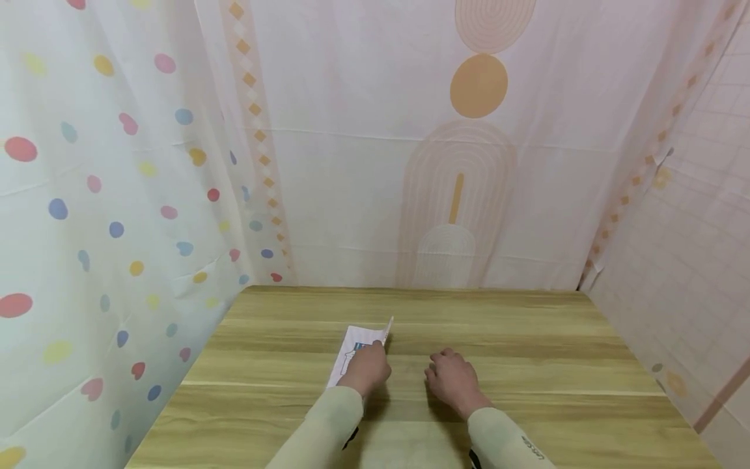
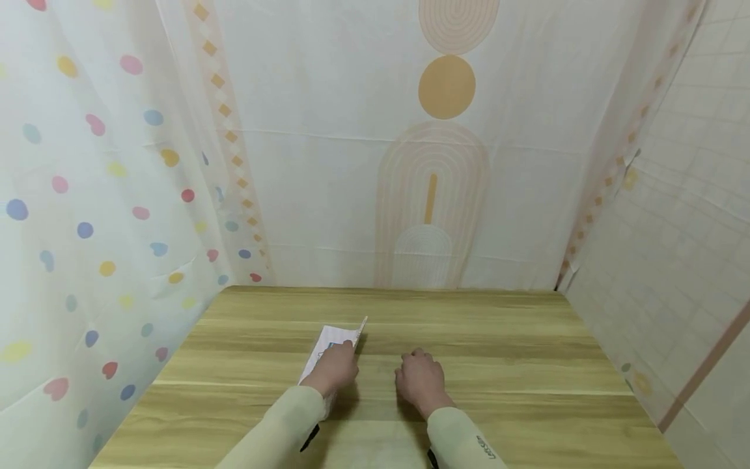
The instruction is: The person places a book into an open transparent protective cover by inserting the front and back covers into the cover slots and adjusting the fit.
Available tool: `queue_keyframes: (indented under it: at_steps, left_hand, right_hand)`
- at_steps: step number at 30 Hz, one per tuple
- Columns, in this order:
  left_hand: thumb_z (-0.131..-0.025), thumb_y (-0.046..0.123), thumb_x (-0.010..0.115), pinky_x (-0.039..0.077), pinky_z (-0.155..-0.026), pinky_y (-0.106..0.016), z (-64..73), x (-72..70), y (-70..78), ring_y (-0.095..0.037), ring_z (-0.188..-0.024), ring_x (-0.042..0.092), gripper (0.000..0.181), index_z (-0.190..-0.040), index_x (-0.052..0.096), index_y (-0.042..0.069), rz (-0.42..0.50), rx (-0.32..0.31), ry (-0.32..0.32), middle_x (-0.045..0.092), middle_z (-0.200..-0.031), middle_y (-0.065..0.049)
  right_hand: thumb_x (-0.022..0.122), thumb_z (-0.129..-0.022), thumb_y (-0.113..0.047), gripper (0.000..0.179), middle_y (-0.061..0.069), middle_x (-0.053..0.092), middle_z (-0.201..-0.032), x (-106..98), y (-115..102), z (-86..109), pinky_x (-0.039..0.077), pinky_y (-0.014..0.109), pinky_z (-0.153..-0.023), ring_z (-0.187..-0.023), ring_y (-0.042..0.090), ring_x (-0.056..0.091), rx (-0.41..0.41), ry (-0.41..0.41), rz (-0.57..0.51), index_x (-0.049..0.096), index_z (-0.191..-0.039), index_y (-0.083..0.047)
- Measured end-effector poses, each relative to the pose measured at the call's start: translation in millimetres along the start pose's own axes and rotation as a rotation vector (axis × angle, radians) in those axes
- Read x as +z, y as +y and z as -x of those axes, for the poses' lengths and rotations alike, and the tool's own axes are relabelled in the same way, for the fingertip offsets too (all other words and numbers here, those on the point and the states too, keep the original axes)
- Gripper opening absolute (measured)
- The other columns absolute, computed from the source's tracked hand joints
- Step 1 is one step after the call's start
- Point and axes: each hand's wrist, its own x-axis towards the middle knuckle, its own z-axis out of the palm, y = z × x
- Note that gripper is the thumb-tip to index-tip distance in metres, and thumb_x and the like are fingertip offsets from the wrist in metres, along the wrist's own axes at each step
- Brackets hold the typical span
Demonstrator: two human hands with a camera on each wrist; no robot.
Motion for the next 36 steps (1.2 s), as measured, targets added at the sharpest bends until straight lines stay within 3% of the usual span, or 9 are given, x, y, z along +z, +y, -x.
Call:
queue_keyframes:
  at_steps: [9,17,27,36]
  left_hand:
    - [-0.088,0.002,0.050,0.054,-0.058,-0.042,-3.5,-7.3,-10.7,-0.028,-0.071,0.060,0.036,-0.120,0.049,-0.015,0.316,-0.087,-0.084,0.060,-0.091,-0.023]
    - [-0.097,0.006,0.040,0.055,-0.060,-0.041,-2.5,-5.5,-14.0,-0.028,-0.078,0.062,0.047,-0.139,0.037,-0.013,0.524,-0.157,-0.114,0.055,-0.119,-0.031]
    - [-0.102,0.014,0.039,0.054,-0.061,-0.039,1.3,0.8,-10.0,-0.026,-0.074,0.062,0.044,-0.141,0.037,-0.007,0.702,-0.172,-0.140,0.057,-0.096,-0.016]
    - [-0.104,0.014,0.039,0.055,-0.064,-0.038,2.4,3.4,-5.1,-0.027,-0.075,0.063,0.042,-0.141,0.037,-0.006,0.890,-0.179,-0.158,0.060,-0.093,-0.017]
  right_hand:
    - [0.065,-0.095,-0.021,0.031,0.020,0.062,-0.119,-0.3,-0.9,1.1,0.050,0.056,-0.085,-0.107,0.039,0.060,0.025,-0.004,-0.021,0.068,-0.118,-0.001]
    - [0.065,-0.094,-0.019,0.030,0.020,0.063,-0.116,-2.2,-0.7,0.9,0.052,0.054,-0.083,-0.104,0.039,0.061,0.013,0.006,-0.012,0.068,-0.117,0.000]
    - [0.062,-0.095,-0.016,0.025,0.019,0.064,-0.111,0.4,0.0,-1.2,0.053,0.051,-0.083,-0.100,0.037,0.063,-0.032,0.025,-0.061,0.070,-0.114,-0.001]
    - [0.058,-0.100,-0.019,0.027,0.019,0.069,-0.112,0.7,-0.5,-4.0,0.051,0.054,-0.089,-0.107,0.038,0.064,-0.057,0.011,-0.141,0.070,-0.115,-0.001]
